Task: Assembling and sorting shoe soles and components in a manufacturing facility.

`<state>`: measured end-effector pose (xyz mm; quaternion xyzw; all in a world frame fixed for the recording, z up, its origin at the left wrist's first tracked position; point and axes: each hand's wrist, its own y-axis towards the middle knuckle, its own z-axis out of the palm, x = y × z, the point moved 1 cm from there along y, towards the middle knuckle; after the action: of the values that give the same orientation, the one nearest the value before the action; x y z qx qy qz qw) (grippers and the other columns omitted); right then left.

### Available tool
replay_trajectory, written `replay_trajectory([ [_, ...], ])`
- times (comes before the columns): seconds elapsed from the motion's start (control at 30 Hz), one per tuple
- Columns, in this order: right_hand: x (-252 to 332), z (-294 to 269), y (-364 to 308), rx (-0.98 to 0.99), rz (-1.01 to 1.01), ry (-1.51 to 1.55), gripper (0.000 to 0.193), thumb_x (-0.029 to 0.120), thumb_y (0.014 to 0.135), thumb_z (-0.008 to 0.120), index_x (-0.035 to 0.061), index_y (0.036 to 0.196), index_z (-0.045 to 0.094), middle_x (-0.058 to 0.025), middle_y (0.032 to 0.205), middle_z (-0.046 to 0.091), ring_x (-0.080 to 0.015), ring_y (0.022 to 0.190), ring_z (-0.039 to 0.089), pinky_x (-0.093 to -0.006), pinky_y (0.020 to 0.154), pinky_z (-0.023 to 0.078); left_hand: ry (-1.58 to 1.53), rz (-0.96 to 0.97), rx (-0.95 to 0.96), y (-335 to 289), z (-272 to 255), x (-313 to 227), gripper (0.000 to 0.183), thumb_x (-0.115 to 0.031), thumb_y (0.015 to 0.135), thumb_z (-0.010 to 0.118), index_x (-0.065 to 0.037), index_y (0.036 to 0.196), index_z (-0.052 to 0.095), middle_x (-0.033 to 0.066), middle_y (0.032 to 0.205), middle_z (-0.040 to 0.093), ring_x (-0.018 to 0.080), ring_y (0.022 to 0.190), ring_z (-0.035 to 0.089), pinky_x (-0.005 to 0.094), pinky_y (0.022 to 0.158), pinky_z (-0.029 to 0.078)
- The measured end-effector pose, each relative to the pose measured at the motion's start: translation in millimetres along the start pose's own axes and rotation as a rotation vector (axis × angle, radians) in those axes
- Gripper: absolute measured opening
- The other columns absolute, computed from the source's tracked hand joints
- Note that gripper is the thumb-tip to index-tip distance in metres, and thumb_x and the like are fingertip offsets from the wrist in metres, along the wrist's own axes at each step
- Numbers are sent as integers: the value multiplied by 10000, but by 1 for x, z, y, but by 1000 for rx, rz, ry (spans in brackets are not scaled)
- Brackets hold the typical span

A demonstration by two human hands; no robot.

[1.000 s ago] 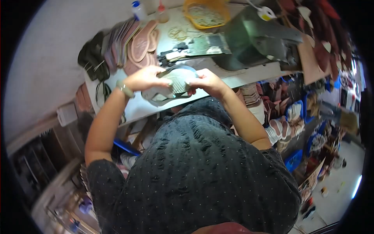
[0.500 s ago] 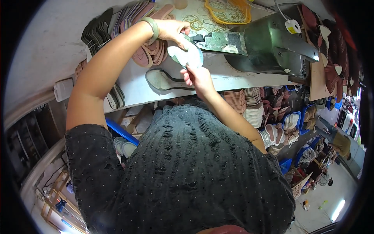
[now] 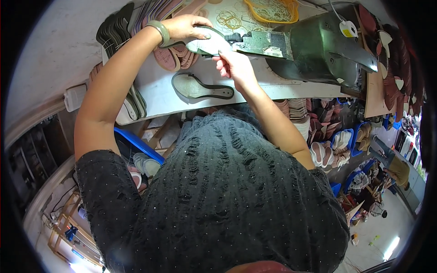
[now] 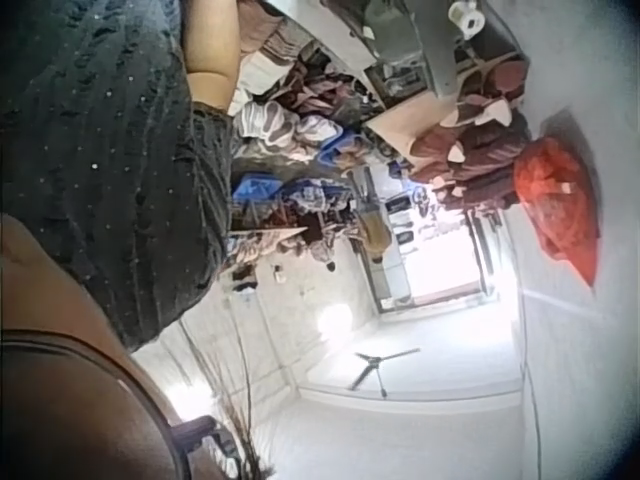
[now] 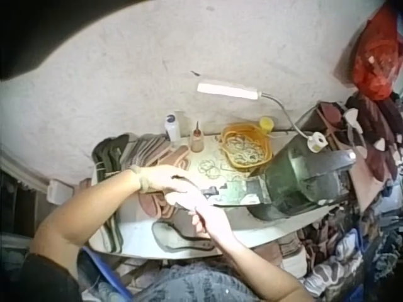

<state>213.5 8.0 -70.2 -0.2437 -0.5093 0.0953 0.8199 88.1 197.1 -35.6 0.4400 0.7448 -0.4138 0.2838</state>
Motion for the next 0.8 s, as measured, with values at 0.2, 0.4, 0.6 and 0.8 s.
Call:
replay_trajectory([
  [0.2, 9, -5, 4, -32, -108, -145, 302, 253, 916, 527, -10, 822, 642, -51, 638, 646, -63, 459, 527, -189, 426, 345, -73, -49, -155, -22, 19, 6, 334, -212, 866, 632, -61, 1156, 566, 43, 988, 619, 113, 901, 553, 267, 825, 451],
  [0.4, 13, -11, -1, -64, -146, -255, 335, 264, 901, 503, -14, 786, 651, -61, 644, 647, -90, 486, 541, -226, 485, 413, -365, -144, -341, -36, 61, 2, 432, -206, 848, 653, -19, 1218, 531, 72, 1084, 605, 132, 1000, 548, 276, 894, 438],
  [0.6, -37, -14, -17, -7, -279, -491, 307, 299, 857, 622, -5, 885, 649, -37, 709, 639, -90, 665, 566, -245, 638, 468, -306, -134, -639, -28, 102, 2, 539, -251, 825, 673, 1, 1269, 501, 134, 1184, 595, 183, 1069, 559, 303, 931, 425],
  [0.8, -57, -24, -15, 71, -292, -408, 225, 106, 802, 646, -10, 990, 601, -20, 830, 619, -68, 736, 530, -230, 680, 456, -153, -212, -848, -28, 106, -22, 546, -406, 807, 646, -67, 1223, 545, 176, 1063, 642, 294, 993, 617, 362, 866, 465],
])
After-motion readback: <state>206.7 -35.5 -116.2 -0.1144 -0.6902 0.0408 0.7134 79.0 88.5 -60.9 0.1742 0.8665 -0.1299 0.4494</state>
